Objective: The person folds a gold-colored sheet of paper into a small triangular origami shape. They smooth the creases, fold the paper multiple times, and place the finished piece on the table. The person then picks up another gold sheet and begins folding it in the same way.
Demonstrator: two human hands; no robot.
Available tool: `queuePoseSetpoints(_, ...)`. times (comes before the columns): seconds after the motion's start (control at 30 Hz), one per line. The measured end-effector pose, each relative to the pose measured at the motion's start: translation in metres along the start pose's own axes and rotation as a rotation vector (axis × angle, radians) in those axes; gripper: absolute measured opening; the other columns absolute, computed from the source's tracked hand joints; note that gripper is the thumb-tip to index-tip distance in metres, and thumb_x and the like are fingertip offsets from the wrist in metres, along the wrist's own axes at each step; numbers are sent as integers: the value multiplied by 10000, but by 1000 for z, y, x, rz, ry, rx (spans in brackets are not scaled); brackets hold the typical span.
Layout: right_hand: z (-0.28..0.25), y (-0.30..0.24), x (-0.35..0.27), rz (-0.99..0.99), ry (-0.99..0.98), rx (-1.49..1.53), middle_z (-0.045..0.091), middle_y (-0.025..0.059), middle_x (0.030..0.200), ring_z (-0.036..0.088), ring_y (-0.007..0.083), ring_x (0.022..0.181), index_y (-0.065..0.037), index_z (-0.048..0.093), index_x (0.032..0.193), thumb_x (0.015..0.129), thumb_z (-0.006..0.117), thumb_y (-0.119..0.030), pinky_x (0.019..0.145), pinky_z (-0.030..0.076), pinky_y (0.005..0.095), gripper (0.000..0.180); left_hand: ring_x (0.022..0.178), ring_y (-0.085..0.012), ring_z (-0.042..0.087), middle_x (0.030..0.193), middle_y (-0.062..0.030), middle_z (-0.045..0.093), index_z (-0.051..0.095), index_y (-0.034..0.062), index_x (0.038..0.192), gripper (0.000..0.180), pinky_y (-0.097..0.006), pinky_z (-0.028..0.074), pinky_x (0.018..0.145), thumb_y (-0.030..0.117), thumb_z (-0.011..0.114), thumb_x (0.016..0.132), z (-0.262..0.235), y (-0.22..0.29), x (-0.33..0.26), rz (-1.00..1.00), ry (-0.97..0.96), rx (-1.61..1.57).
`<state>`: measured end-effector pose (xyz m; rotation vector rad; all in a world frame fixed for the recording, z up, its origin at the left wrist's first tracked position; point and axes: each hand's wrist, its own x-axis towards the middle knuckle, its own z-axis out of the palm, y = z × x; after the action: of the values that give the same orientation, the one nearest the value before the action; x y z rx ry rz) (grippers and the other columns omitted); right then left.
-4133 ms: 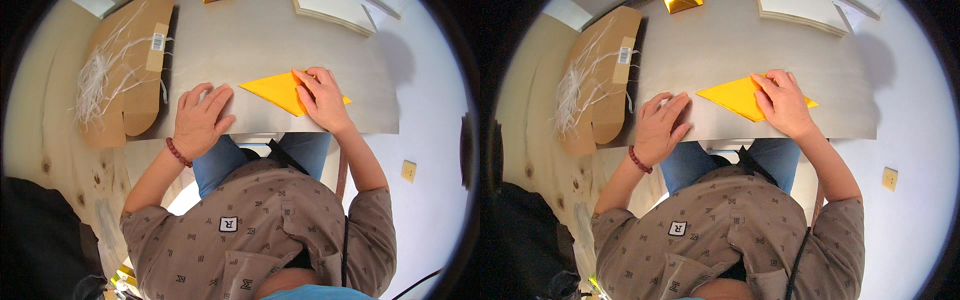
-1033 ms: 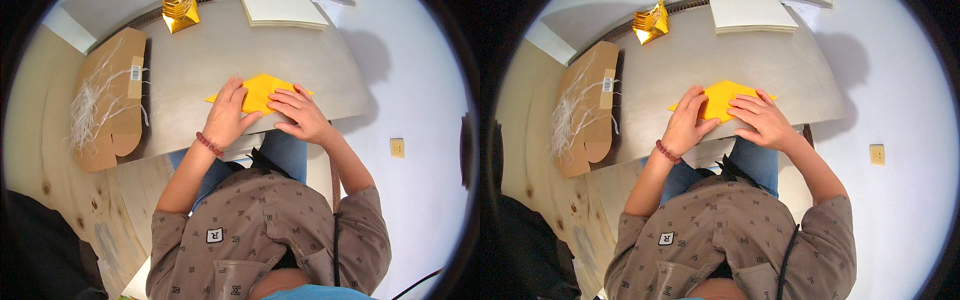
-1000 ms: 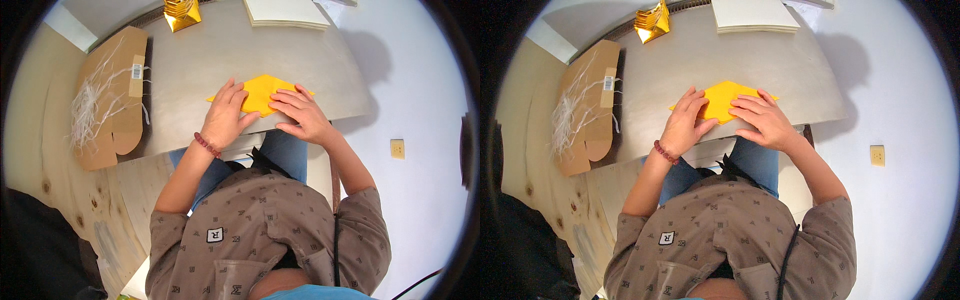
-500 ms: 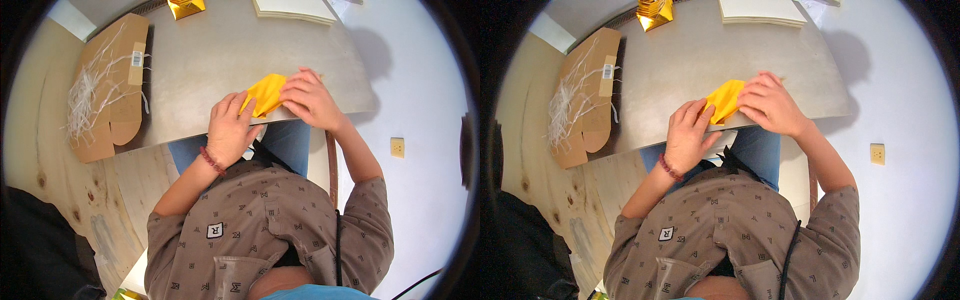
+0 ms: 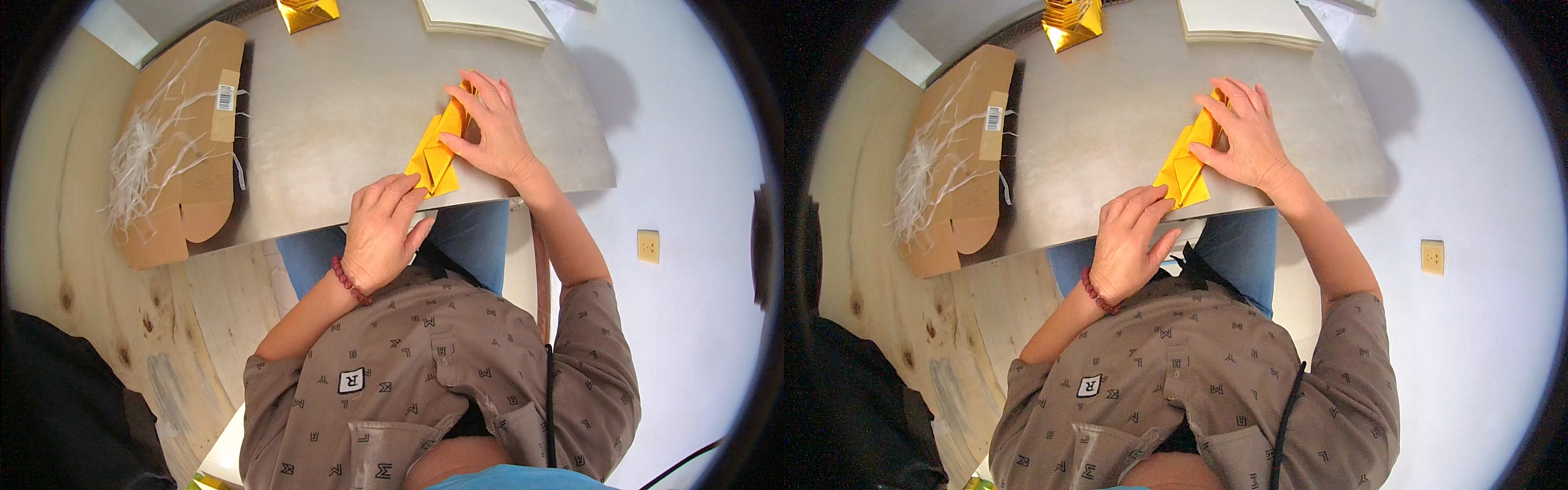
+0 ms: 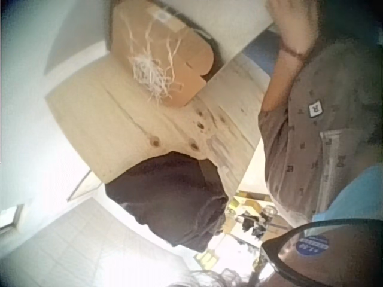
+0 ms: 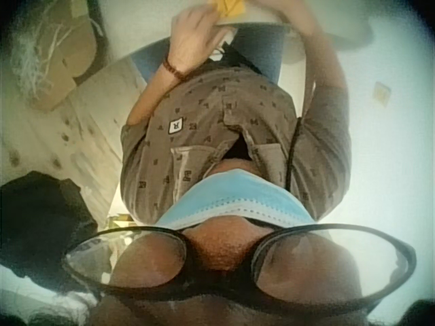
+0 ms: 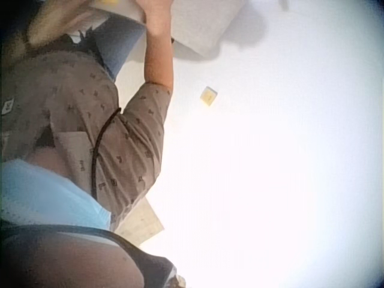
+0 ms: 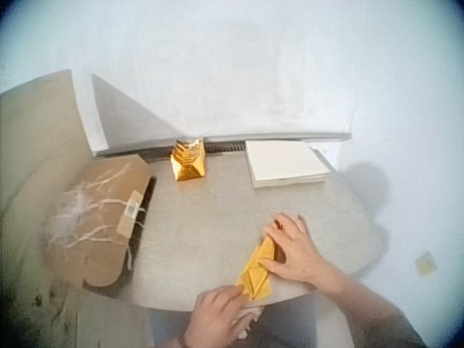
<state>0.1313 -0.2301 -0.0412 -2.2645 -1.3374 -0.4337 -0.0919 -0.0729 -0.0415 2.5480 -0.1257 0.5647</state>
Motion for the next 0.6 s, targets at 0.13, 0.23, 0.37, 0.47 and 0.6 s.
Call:
queuePoseSetpoints(0.13, 2, 2, -1, 55, -48, -9, 551, 112, 1479, 402, 351, 1459, -120, 619, 1384, 835, 780, -465, 1249, 205, 605, 668, 1250, -311, 575, 1335, -96, 633, 686, 63, 1223, 425, -436, 441, 1057, 185, 813, 836, 3, 1, 1, 3, -8, -52)
queuePoseSetpoints(0.23, 4, 4, -1, 98, -107, 31, 545, 115, 1508, 401, 358, 1469, -116, 616, 1396, 857, 762, -468, 1248, 197, 612, 660, 1255, -298, 581, 1334, -86, 641, 690, 61, 1224, 435, -435, 439, 1061, 192, 815, 828, 5, 1, 2, 32, -17, -86)
queuePoseSetpoints(0.37, 8, 5, 0, 132, -165, 86, 528, 119, 1549, 385, 360, 1494, -108, 618, 1403, 897, 723, -457, 1249, 188, 612, 623, 1255, -283, 586, 1330, -80, 649, 687, 43, 1225, 465, -436, 436, 1065, 208, 822, 812, 5, -2, 4, 61, -31, -121)
queuePoseSetpoints(0.47, 11, 4, 0, 116, -178, 117, 521, 119, 1559, 371, 364, 1505, -103, 619, 1406, 919, 700, -447, 1250, 186, 608, 602, 1256, -276, 587, 1338, -76, 650, 688, 41, 1238, 479, -428, 432, 1064, 212, 824, 811, 5, -3, 4, 83, -34, -131)
queuePoseSetpoints(0.6, 12, 4, 0, 118, -170, 121, 524, 123, 1557, 373, 370, 1504, -99, 616, 1413, 929, 687, -444, 1253, 187, 594, 598, 1258, -265, 587, 1349, -72, 649, 689, 40, 1249, 488, -421, 431, 1055, 211, 825, 812, 5, -3, 4, 102, -41, -134)
